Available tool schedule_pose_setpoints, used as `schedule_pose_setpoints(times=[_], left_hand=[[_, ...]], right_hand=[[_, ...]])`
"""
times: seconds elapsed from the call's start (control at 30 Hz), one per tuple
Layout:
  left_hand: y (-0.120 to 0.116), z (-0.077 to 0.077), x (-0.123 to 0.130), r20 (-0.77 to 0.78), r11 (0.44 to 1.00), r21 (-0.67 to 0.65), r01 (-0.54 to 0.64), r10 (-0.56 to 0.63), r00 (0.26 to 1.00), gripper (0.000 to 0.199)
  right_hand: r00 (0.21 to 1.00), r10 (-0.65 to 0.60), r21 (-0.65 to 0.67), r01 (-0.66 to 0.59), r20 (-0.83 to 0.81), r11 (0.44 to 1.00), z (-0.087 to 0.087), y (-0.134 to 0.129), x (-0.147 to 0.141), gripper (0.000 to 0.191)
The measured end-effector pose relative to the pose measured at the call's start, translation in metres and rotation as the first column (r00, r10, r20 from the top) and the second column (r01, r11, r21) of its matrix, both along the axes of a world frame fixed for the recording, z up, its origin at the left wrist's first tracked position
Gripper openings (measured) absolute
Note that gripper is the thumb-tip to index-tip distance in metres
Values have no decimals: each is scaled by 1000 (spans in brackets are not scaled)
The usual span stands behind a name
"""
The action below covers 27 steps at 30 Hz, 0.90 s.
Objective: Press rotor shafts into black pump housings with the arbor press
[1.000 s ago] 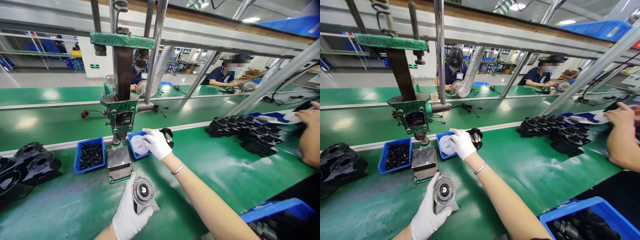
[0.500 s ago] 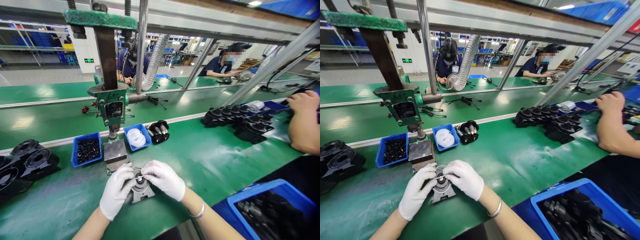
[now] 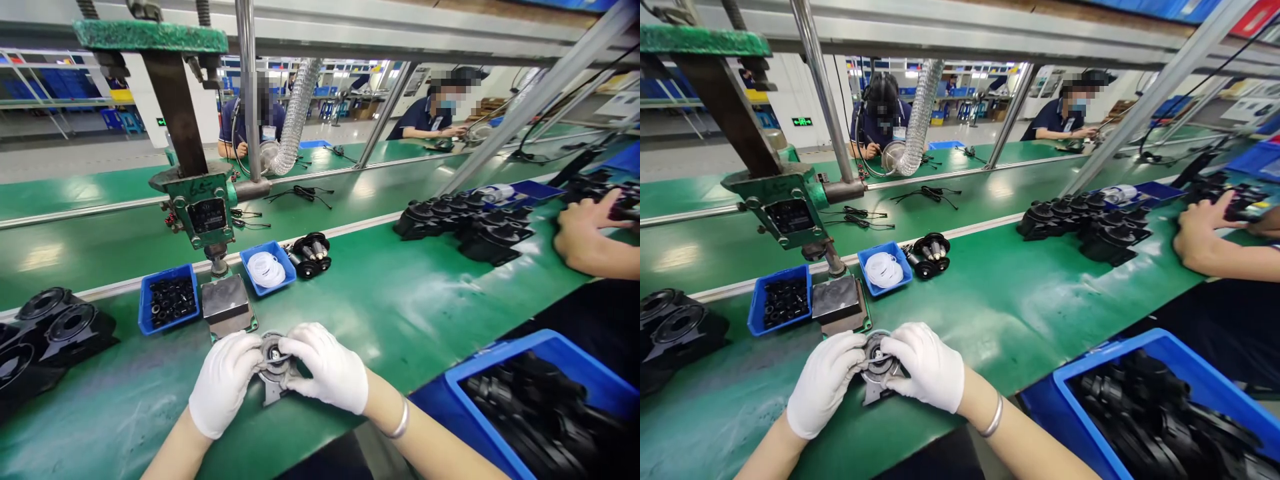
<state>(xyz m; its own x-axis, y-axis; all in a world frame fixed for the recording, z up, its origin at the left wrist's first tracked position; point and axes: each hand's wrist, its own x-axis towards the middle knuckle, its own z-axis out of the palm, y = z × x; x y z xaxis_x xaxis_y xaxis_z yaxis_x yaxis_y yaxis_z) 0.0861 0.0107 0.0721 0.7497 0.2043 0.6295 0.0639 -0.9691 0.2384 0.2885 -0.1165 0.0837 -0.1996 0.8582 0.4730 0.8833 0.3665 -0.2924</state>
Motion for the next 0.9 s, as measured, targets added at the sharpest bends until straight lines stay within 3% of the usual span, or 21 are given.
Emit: schedule_pose_setpoints(times=[0.13,0.33,0.5,0.7,0.8,0.9], left_hand=[[-1,5,-1,-30,1000,-27,9,-9,1000,18],[3,-2,-2,-80,997,-73,8,-14,997,18],[3,2,-8,-199,975,-220,10,-55,978,20],[6,17,-12,-350,916,-383,118,-261,900,20],[8,19,-19,-365,896,-420,143,-311,877,21],[7,15,-29,-274,838,-540,81,-265,925,17]], right_hand=[[997,-13,-59,8,-73,998,4,-2,0,54],[998,1,-107,-8,-66,994,6,-7,3,74],[999,-12,-74,8,-49,997,-3,-12,0,53],[996,-18,11,17,89,1000,-8,-20,-9,32],[991,-27,78,17,129,997,-7,-22,-11,23],[990,-123,182,108,71,977,-13,-25,-16,17]])
